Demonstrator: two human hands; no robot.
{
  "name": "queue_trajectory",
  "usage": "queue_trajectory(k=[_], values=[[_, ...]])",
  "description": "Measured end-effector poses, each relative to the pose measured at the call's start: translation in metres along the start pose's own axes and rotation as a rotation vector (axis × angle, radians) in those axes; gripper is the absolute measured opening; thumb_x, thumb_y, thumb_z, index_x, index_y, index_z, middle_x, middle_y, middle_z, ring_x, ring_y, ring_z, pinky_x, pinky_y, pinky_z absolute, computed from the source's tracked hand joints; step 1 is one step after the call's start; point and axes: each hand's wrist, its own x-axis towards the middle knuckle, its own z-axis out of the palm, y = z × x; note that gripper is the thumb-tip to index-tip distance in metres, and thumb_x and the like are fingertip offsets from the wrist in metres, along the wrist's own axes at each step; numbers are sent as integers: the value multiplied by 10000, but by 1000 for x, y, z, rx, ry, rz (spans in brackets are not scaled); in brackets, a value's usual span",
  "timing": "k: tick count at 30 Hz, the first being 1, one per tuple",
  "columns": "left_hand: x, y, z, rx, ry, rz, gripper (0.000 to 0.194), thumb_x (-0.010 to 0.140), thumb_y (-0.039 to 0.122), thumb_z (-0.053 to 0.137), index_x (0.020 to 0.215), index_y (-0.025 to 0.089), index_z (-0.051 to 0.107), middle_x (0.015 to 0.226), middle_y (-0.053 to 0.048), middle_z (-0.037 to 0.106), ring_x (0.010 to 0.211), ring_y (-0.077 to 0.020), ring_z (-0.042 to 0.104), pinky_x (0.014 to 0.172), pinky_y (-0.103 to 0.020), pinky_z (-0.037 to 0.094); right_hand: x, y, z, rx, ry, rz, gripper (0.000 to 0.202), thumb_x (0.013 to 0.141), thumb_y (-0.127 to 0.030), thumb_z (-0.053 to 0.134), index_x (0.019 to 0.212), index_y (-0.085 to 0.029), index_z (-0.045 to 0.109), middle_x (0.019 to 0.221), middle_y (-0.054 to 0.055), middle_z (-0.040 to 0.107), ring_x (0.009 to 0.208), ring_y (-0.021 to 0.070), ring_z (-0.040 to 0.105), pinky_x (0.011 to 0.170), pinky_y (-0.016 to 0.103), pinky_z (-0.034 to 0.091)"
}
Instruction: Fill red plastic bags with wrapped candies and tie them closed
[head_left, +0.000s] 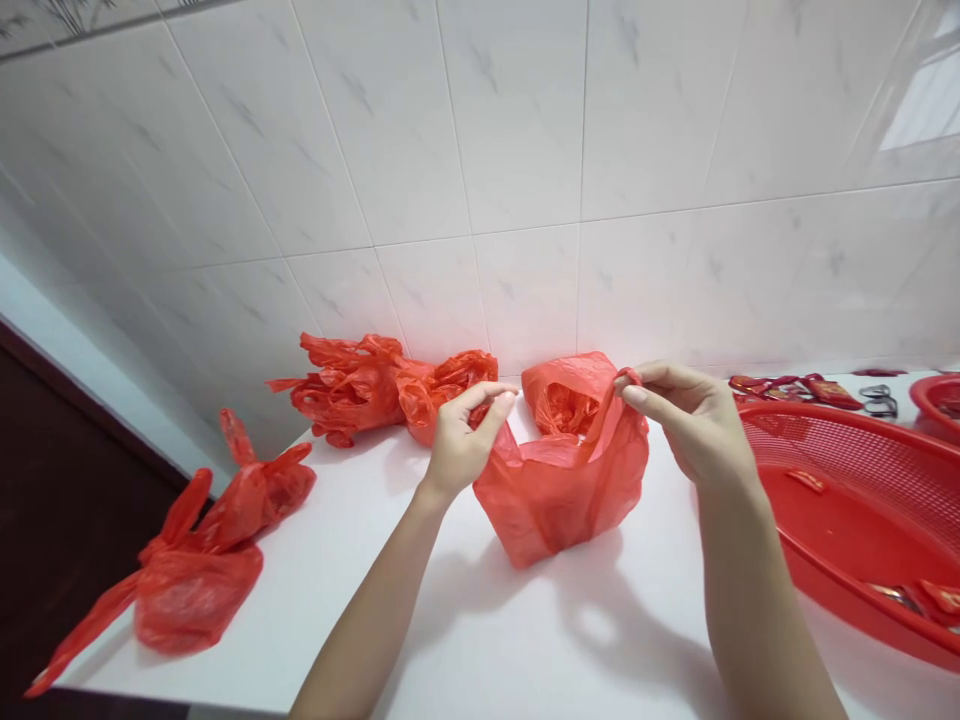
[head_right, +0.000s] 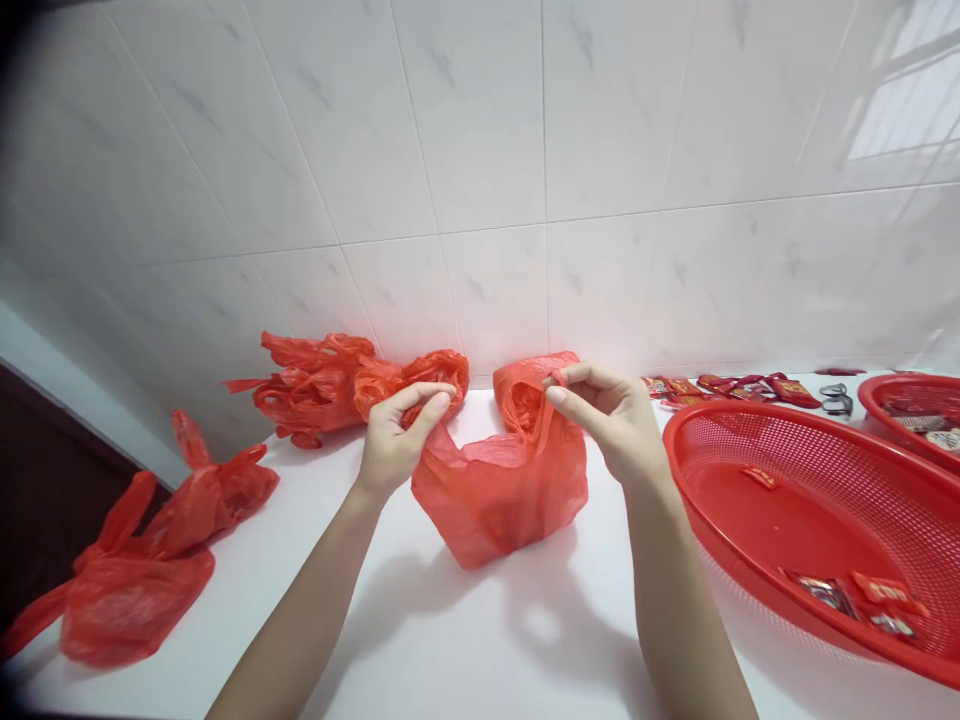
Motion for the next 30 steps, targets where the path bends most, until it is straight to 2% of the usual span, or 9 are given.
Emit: queue_trajectory(k=[5,7,10,14,17,21,25,28,30], values=[[-3,20,24,-12,-190,-10,356,799,408,758,1100,219,738,758,6,686,600,-111,553,572,-229,463,-7,-3,21,-151,-115,-104,197,855,-420,716,857,-225,743,828,37,727,785,183,673,708,307,549],[-2,25,33,-47,-274,5,387,790,388,776,1139,229,725,805,-1,701,646,-119,578,613,-233,475,-9,-3,27,-237,-135,-154,191,878,-411,692,868,-225,734,825,33,704,777,176,658,698,305,546],[2,27,41,-103,-319,3,294,840,364,728,1092,212,733,889,-24,721,772,-150,622,694,-246,490,-12,-2,33,-357,-126,-217,152,878,-376,699,878,-228,734,836,33,684,788,179,648,699,311,542],[3,21,42,-122,-273,-59,204,880,367,668,878,173,731,774,-5,667,697,-130,565,630,-236,443,-10,0,34,-378,-122,-276,116,885,-340,699,930,-240,736,886,35,708,835,187,662,754,333,549],[3,17,36,-128,-198,-61,256,889,364,653,728,166,667,642,30,549,602,-101,467,575,-232,393,-4,6,30,-339,-140,-217,228,863,-374,727,1053,-248,712,1019,48,727,933,206,675,853,365,550],[10,20,27,-156,-111,-2,263,886,363,660,704,173,639,636,36,520,592,-93,451,583,-229,397,6,22,26,-278,-403,3,459,796,-445,783,1196,-252,670,1213,59,688,1108,242,635,947,383,514],[19,20,19,-183,-54,-1,290,868,375,678,669,167,643,607,38,511,563,-87,447,561,-226,396,10,32,28,-184,-651,197,290,859,-480,706,935,-201,735,896,21,709,845,191,637,766,315,509],[25,11,11,-213,6,-25,279,835,411,714,705,166,681,652,16,598,609,-107,533,602,-231,451,10,32,28,-60,-625,218,299,881,-475,680,833,-184,722,802,17,676,772,173,606,721,304,490],[27,3,5,-216,63,-26,267,806,436,739,788,169,726,767,-19,694,739,-149,630,714,-254,513,11,30,27,-24,-562,234,302,854,-471,711,804,-174,714,781,22,666,754,175,600,692,299,487]])
